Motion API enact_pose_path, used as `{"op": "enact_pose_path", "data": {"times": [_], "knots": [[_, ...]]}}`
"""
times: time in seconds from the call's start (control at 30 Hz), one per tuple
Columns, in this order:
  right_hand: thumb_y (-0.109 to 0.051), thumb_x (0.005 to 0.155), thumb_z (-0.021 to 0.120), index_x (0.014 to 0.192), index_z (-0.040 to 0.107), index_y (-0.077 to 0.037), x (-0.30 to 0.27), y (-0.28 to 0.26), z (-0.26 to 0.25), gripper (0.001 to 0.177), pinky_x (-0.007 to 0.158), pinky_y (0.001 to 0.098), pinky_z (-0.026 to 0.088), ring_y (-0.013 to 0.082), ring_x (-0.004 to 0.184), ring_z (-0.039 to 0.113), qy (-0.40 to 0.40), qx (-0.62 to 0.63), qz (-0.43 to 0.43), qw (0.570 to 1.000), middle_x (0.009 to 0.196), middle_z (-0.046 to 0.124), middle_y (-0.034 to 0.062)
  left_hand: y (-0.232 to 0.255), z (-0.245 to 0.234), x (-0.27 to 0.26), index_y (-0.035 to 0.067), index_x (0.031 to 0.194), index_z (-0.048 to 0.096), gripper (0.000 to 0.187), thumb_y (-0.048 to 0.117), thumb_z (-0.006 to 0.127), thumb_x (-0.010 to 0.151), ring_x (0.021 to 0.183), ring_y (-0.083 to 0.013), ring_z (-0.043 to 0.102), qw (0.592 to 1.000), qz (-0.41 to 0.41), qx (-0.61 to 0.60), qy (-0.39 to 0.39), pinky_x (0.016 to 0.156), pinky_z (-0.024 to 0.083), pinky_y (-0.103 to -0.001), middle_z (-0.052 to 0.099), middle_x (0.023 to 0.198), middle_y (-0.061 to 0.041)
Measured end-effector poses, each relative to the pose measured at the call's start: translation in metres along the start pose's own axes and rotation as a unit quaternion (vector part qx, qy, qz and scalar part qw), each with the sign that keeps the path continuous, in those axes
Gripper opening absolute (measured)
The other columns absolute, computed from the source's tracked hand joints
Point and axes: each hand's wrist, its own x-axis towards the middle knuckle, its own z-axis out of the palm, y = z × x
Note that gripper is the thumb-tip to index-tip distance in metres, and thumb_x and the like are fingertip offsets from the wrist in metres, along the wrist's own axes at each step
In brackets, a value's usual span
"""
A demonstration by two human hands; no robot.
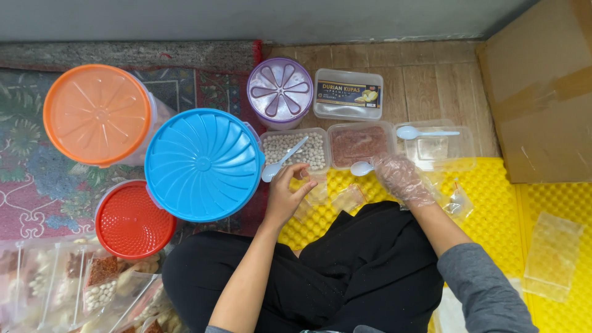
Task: Manually portioning food items into small plastic bags using a spoon, adding a small packet, and sealing them.
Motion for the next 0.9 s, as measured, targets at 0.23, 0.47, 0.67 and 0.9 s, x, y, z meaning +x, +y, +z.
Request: {"op": "enact_pose_path", "data": {"times": [0.23,0.47,0.67,0.9], "knots": [[-0.01,0.093,0.059,0.08,0.068,-0.01,-0.005,-0.021,-0.025,0.016,0.059,0.0422,0.053,0.0309,0.067,0.067,0.017,0.057,0.027,0.998,0.07,0.066,0.009,-0.001,-0.003,0.001,0.014,0.12,0.07,0.044,0.029,0.087,0.082,0.085,-0.0239,0.069,1.0,0.014,-0.012,0.017,0.083,0.053,-0.039,0.071,0.091,-0.003],[-0.035,0.093,0.057,0.088,0.061,-0.025,-0.024,-0.008,-0.034,0.013,0.066,0.0393,0.057,0.0246,0.077,0.069,-0.053,0.094,0.073,0.991,0.079,0.059,-0.0034,0.0,-0.004,0.002,0.013,0.12,0.07,0.045,0.028,0.087,0.081,0.084,-0.0263,0.069,0.999,0.009,-0.029,0.028,0.082,0.055,-0.039,0.071,0.091,-0.006],[-0.041,0.087,0.066,0.089,0.061,-0.025,0.068,0.026,-0.06,0.017,0.062,0.0406,0.059,0.0226,0.072,0.071,-0.009,0.034,0.098,0.995,0.075,0.059,-0.0021,0.001,-0.003,0.002,0.014,0.121,0.07,0.046,0.029,0.088,0.081,0.085,-0.0261,0.07,0.999,-0.005,-0.029,0.028,0.08,0.057,-0.038,0.071,0.093,-0.007],[-0.036,0.096,0.068,0.089,0.072,-0.014,0.154,0.004,-0.082,0.024,0.073,0.0469,0.062,0.0314,0.084,0.077,-0.091,0.173,0.27,0.943,0.082,0.074,0.0067,-0.01,-0.004,0.001,0.014,0.121,0.07,0.044,0.029,0.086,0.083,0.086,-0.0258,0.071,0.998,-0.051,-0.04,0.024,0.078,0.059,-0.037,0.071,0.095,-0.007]]}}
